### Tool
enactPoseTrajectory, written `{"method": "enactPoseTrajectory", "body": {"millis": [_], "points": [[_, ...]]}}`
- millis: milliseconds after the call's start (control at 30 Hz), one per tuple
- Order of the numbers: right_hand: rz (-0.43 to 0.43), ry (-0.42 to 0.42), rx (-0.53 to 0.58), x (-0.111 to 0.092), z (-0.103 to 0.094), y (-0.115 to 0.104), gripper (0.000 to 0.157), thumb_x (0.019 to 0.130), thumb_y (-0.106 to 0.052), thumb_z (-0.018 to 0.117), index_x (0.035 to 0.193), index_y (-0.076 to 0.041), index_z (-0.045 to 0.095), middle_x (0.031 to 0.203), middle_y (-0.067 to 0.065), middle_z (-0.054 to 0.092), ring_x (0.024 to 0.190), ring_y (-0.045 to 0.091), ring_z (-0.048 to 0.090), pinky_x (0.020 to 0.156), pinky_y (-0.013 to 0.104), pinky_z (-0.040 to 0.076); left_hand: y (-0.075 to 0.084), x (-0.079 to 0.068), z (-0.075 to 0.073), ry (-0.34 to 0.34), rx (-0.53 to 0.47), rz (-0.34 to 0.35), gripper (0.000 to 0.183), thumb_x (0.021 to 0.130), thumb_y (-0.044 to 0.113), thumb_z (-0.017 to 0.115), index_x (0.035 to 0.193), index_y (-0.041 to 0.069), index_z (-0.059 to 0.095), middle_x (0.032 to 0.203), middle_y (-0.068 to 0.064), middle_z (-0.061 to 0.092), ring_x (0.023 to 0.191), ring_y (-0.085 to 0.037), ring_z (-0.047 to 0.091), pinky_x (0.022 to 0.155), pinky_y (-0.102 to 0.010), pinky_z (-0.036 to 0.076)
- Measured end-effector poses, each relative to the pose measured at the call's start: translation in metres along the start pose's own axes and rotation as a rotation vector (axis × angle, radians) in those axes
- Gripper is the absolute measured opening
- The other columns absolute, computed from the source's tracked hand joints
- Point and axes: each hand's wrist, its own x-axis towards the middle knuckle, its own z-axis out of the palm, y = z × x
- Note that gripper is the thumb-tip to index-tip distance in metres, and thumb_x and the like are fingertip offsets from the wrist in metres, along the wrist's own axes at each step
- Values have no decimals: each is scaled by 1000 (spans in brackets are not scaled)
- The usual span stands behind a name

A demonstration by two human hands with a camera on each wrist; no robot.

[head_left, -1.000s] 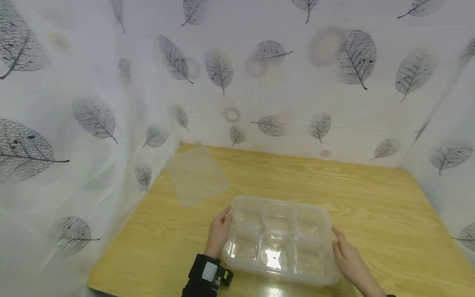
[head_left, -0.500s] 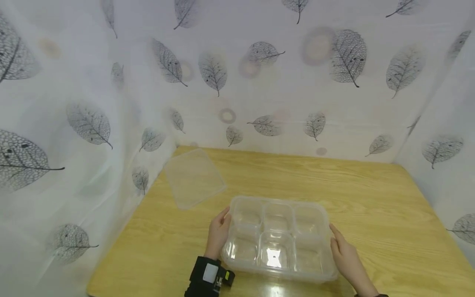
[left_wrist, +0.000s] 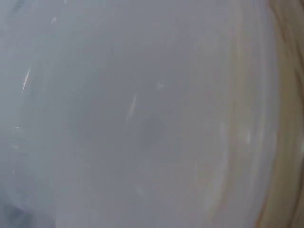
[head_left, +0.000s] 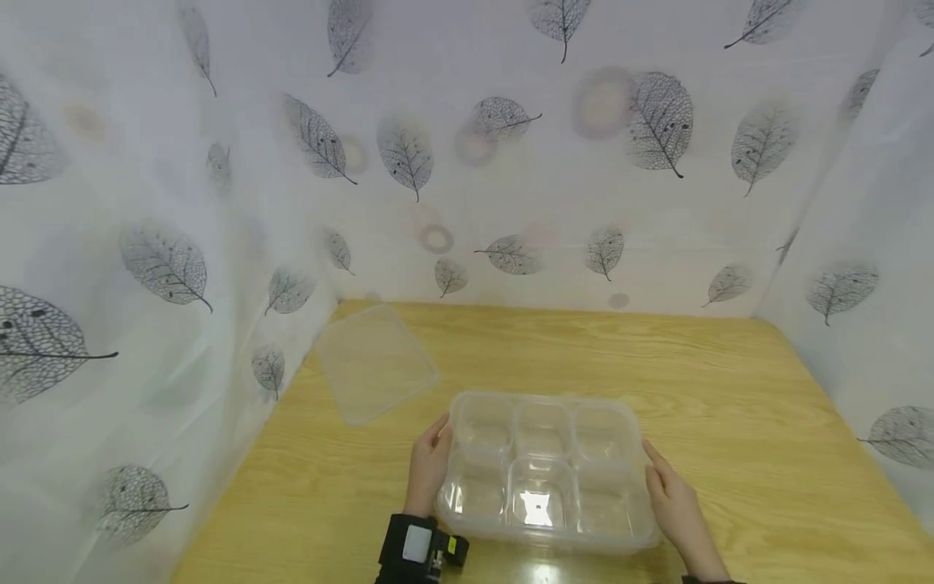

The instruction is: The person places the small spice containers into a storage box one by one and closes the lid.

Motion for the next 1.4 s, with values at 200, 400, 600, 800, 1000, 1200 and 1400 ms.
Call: {"method": "enactPoseTrajectory", "body": {"millis": [200, 400, 600, 800, 1000, 1200, 1400], "points": [[43, -21, 26, 0, 2, 0, 42, 87, -28, 20, 125, -11, 23, 66, 10, 43, 35, 6, 25, 33, 23, 31, -2, 1, -1, 8, -37, -5, 34, 81, 30, 42, 111, 14, 47, 112, -3, 43, 97, -18, 41, 79, -35, 32], [83, -10, 27, -3, 1, 1, 43, 86, -30, 19, 125, -13, 23, 70, 12, 44, 36, 7, 26, 35, 23, 31, 0, -2, 0, 2, -34, -9, 34, 81, 29, 42, 111, 13, 47, 113, -2, 43, 101, -17, 38, 80, -35, 31], [80, 6, 53, 0, 1, 5, 43, 86, -32, 20, 125, -15, 24, 67, 9, 43, 36, 7, 27, 34, 23, 31, -1, 0, 4, 4, -49, 4, 34, 81, 29, 42, 111, 13, 47, 112, -3, 44, 98, -18, 41, 78, -34, 34], [122, -10, 86, -3, 2, 5, 43, 85, -34, 21, 125, -18, 23, 71, 11, 44, 39, 8, 29, 38, 24, 33, -2, -4, 2, 47, 19, 69, 32, 81, 26, 43, 108, 10, 49, 110, -4, 45, 101, -19, 38, 80, -36, 31], [84, 29, 98, -6, 0, 5, 42, 86, -33, 21, 125, -17, 25, 109, 18, 42, 46, 12, 37, 45, 27, 34, 0, -6, 3, 51, 50, 38, 30, 80, 24, 44, 107, 11, 50, 102, -3, 50, 68, -14, 47, 57, -28, 40], [80, 25, 96, -7, 3, 6, 43, 86, -34, 20, 125, -16, 25, 113, 22, 37, 82, 33, 46, 62, 42, 38, -1, -6, 1, 48, 43, 29, 30, 80, 25, 44, 107, 11, 50, 94, -5, 52, 53, -12, 41, 45, -23, 36], [101, 29, 96, -4, 6, 7, 42, 86, -29, 21, 124, -13, 27, 109, 24, 40, 76, 30, 46, 60, 38, 38, -5, -3, 1, 45, 64, 35, 30, 80, 24, 44, 106, 10, 51, 104, -6, 49, 64, -11, 46, 53, -23, 39]]}}
